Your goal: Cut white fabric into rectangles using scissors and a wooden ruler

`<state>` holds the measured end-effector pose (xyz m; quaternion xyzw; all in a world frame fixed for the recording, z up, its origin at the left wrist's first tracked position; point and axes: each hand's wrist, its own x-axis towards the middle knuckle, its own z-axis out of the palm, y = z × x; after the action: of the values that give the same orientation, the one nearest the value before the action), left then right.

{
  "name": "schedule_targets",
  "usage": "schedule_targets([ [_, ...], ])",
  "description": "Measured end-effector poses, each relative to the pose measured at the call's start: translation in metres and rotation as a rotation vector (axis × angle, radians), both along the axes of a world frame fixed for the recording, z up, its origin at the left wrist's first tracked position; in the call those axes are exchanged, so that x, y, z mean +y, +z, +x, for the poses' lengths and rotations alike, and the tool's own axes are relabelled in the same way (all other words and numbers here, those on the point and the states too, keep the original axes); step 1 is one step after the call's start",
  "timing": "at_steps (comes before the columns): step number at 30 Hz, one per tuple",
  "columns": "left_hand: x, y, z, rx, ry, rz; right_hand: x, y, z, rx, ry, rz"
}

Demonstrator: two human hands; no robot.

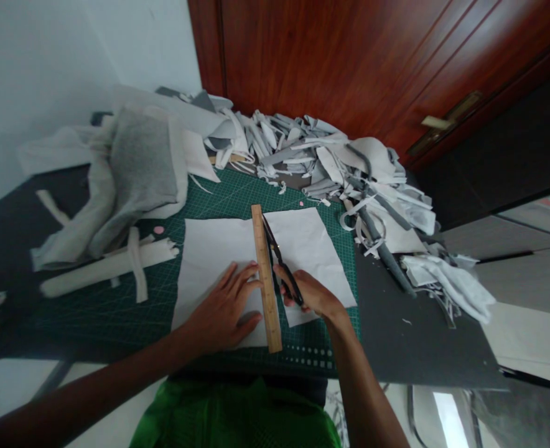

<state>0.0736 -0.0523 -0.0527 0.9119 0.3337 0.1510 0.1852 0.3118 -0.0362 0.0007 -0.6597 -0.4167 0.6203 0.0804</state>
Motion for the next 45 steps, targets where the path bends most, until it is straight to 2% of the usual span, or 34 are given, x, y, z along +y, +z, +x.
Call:
schedule_targets([
  [4,-0.003,-0.004,0.000,-0.007,0.064,0.012,-0.006,-0.009,0.000,0.091,-0.062,-0.014],
  [7,-0.008,-0.007,-0.001,0.014,0.129,0.037,-0.007,-0.010,0.000,0.078,-0.054,-0.016],
  [10,-0.003,0.002,-0.004,0.067,0.136,0.036,-0.005,-0.006,-0.002,0.048,-0.008,0.006],
  [12,0.012,0.016,-0.004,0.094,0.110,0.004,-0.004,-0.004,-0.003,0.042,0.018,0.021],
  [14,0.038,0.031,-0.002,0.084,0.087,-0.016,-0.003,-0.003,-0.002,0.055,0.026,0.028],
  [15,0.053,0.037,-0.001,0.060,0.077,0.014,-0.003,-0.004,-0.002,0.067,0.021,0.024],
  [17,0.081,0.042,0.002,0.043,-0.037,0.105,-0.003,-0.005,-0.001,0.092,0.004,0.013],
  [19,0.102,0.039,0.003,0.058,-0.116,0.153,-0.003,-0.006,-0.001,0.104,-0.007,0.012],
  [21,0.112,0.032,0.003,0.084,-0.111,0.174,-0.002,-0.006,-0.002,0.092,-0.001,0.029],
  [24,0.116,0.024,0.002,0.103,-0.022,0.195,0.000,-0.005,-0.004,0.065,0.027,0.048],
  [30,0.128,0.024,0.006,0.116,0.203,0.203,0.002,-0.008,-0.004,0.020,0.061,0.078],
  [33,0.138,0.018,0.012,0.090,0.298,0.194,0.001,-0.008,-0.003,0.006,0.068,0.080],
  [39,0.144,0.003,0.029,-0.001,0.397,0.156,0.003,-0.003,-0.008,-0.014,0.075,0.081],
  [45,0.152,0.000,0.033,-0.055,0.505,0.105,0.008,-0.001,-0.011,-0.007,0.068,0.062],
])
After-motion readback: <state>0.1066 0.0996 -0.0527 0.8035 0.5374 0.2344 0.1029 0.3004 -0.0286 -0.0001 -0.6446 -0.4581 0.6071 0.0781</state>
